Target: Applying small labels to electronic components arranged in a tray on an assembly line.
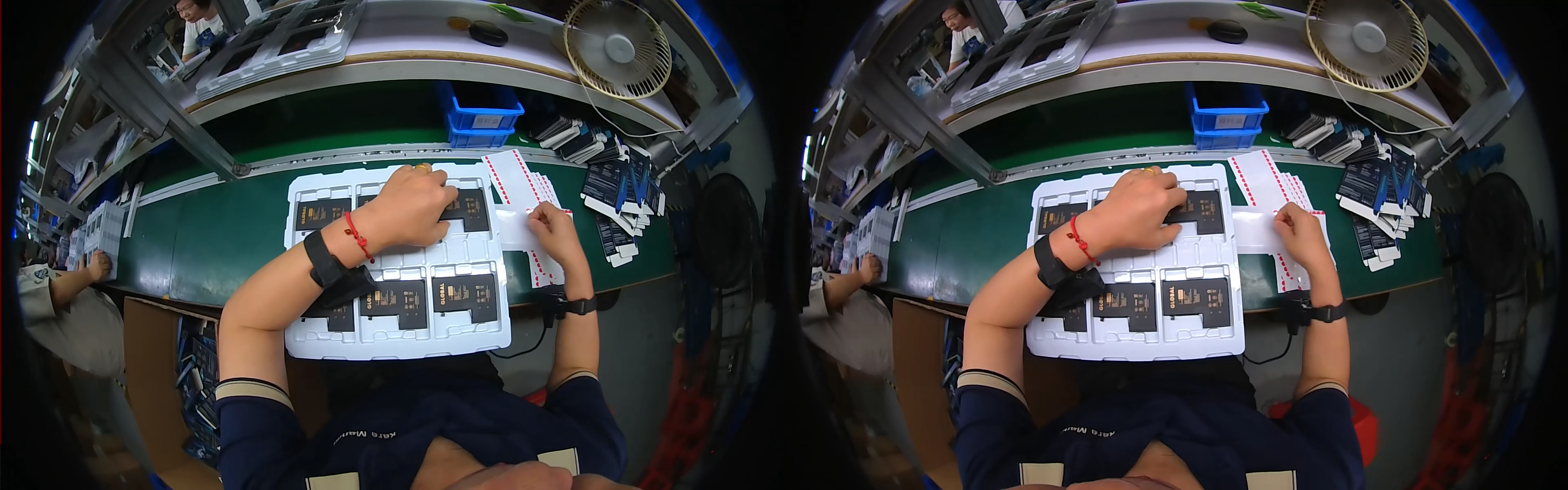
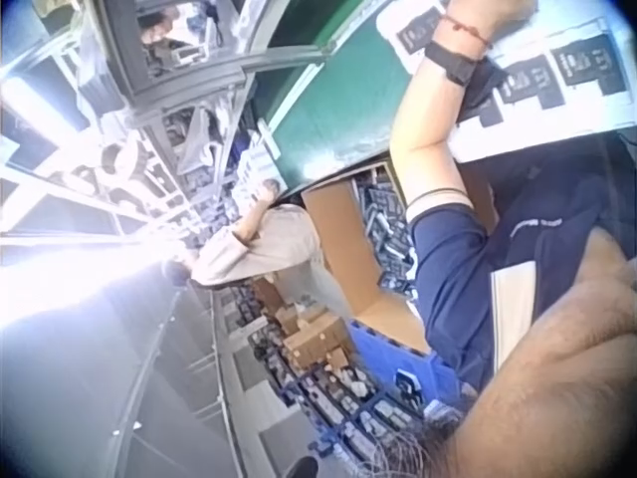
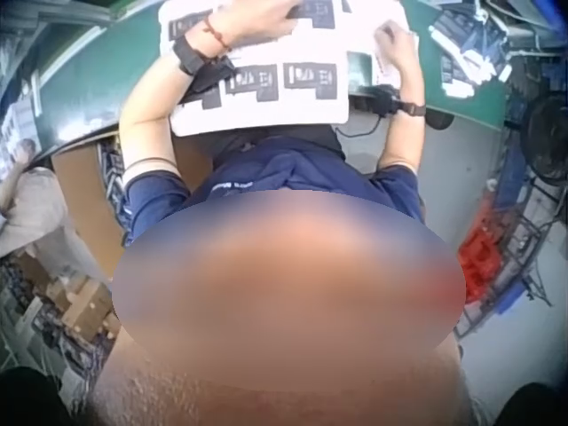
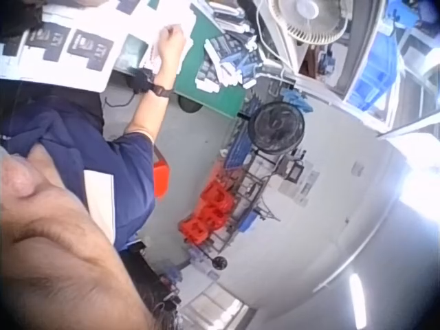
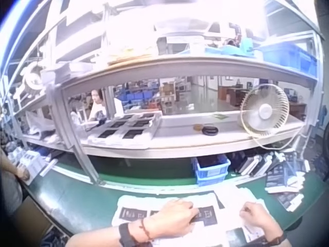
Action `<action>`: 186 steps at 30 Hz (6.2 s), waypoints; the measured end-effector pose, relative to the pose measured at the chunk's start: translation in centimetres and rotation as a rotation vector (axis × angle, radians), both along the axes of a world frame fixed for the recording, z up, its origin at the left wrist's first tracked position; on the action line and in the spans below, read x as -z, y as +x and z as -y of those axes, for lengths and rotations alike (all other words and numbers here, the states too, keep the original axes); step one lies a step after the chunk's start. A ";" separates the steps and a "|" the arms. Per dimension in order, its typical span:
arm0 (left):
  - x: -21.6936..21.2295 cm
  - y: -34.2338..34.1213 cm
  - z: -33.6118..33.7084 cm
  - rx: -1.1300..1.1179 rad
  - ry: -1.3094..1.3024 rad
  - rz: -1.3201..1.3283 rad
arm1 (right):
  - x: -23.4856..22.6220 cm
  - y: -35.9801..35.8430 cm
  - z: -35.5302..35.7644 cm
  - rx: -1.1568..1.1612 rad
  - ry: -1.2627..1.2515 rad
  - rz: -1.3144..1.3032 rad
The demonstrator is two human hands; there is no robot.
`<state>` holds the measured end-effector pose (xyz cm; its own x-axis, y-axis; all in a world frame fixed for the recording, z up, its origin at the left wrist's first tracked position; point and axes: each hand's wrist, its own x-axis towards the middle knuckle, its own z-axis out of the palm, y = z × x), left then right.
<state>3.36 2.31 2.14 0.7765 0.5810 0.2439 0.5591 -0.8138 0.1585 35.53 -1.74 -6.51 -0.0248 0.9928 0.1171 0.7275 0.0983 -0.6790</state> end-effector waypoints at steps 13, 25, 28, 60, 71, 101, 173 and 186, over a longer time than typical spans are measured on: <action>0.6 0.0 -1.7 0.036 0.134 0.071 | -9.6 -6.7 -2.0 -0.353 0.019 -0.459; 0.7 0.4 -0.7 0.117 0.096 -0.082 | -9.4 -9.0 -3.4 -0.363 0.027 -0.460; 0.6 0.3 -0.7 0.134 0.164 -0.075 | -9.7 -9.1 -3.2 -0.380 0.018 -0.502; 1.5 -1.0 -1.7 0.017 0.190 0.360 | -9.5 -13.1 -6.1 -0.554 -0.107 -0.230; 2.9 -0.4 -1.6 0.132 0.285 0.538 | -8.8 -12.6 -4.0 -0.461 0.414 0.132; 4.0 0.1 -2.4 0.019 0.297 0.407 | -8.9 -15.0 -3.7 -0.476 0.598 0.438; 1.1 -19.5 18.6 -0.367 -0.315 0.564 | -5.1 -10.0 3.2 -0.594 0.260 -0.020; 6.6 -16.4 20.0 -0.429 -0.167 0.557 | -5.6 -10.3 3.5 -0.582 0.229 0.010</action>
